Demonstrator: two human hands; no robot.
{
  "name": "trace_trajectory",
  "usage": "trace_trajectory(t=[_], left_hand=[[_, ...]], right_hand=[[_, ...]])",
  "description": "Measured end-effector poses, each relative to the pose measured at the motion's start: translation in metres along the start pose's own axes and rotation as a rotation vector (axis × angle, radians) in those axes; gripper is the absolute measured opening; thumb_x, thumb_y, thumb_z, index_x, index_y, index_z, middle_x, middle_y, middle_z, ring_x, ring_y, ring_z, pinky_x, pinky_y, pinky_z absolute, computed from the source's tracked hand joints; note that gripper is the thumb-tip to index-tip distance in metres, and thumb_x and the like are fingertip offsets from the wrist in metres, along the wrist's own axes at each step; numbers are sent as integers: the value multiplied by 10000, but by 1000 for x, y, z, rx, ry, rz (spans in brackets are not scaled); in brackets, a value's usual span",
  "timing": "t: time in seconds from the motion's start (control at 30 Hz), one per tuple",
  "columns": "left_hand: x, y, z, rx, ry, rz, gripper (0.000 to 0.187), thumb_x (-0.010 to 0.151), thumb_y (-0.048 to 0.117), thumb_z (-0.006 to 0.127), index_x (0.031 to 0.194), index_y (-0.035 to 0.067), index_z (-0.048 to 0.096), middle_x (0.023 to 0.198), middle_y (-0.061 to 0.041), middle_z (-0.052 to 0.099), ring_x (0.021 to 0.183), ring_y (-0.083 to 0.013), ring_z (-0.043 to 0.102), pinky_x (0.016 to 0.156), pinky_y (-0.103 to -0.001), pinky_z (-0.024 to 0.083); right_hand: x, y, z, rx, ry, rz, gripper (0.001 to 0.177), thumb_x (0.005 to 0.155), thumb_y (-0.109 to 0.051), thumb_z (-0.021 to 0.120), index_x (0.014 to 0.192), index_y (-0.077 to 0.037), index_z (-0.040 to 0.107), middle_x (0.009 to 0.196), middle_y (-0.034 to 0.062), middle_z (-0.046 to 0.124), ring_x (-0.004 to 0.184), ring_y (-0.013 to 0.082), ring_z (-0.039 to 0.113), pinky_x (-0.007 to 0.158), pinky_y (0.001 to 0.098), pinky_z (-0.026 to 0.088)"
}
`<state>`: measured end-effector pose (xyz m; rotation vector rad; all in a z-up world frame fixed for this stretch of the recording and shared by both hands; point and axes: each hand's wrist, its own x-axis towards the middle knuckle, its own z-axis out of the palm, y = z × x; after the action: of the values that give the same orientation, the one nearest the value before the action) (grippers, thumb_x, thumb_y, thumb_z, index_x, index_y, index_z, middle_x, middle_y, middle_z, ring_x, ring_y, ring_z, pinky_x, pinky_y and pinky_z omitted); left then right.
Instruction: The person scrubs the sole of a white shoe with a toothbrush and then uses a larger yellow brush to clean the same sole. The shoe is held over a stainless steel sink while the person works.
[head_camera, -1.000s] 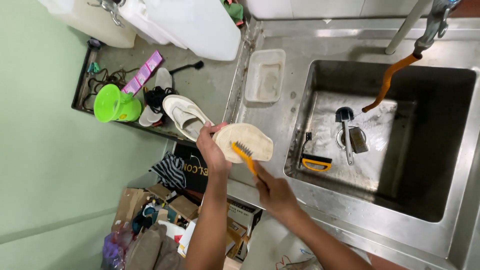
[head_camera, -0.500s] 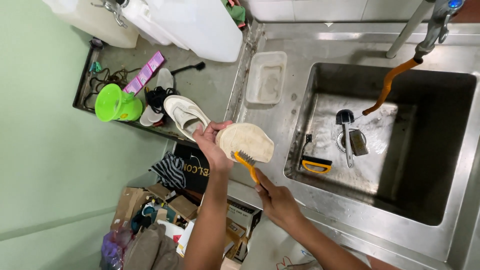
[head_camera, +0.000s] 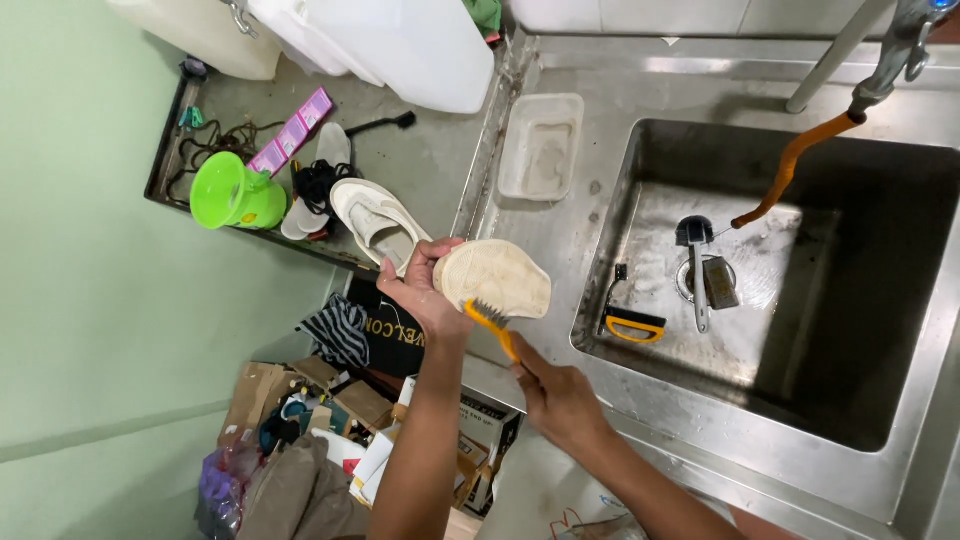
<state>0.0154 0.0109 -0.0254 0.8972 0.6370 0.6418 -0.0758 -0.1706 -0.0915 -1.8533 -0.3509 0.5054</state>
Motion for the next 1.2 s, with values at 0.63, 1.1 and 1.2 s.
trace_trajectory(t=[0.63,1.1,1.2], left_hand=[[2,-11,9,-107,-7,42,794,957,759,339,734,51,622,815,-190,723,719,-240,744,701,-314,651],[7,-19,-6,25,-3,21,786,943,742,272,760,80,653,904,-164,771,887,-343,673,773,-473,510],[3,-16,-2,-25,-64,42,791,984,767,318,744,79,628,777,-153,710,691,-190,737,668,-267,640]], right_hand=[[12,-25,-20,-12,-6,140,509,1028,-334,582,1534,-372,616,687,244,753,760,479,766,707,545,575],[7,0,-3,-52,-23,12,582,1073,-327,562,1643,-354,446,531,60,549,410,255,453,501,420,383],[18,5,-14,-30,110,-20,462,1028,-370,628,1485,-316,678,577,151,730,611,374,755,615,455,559]])
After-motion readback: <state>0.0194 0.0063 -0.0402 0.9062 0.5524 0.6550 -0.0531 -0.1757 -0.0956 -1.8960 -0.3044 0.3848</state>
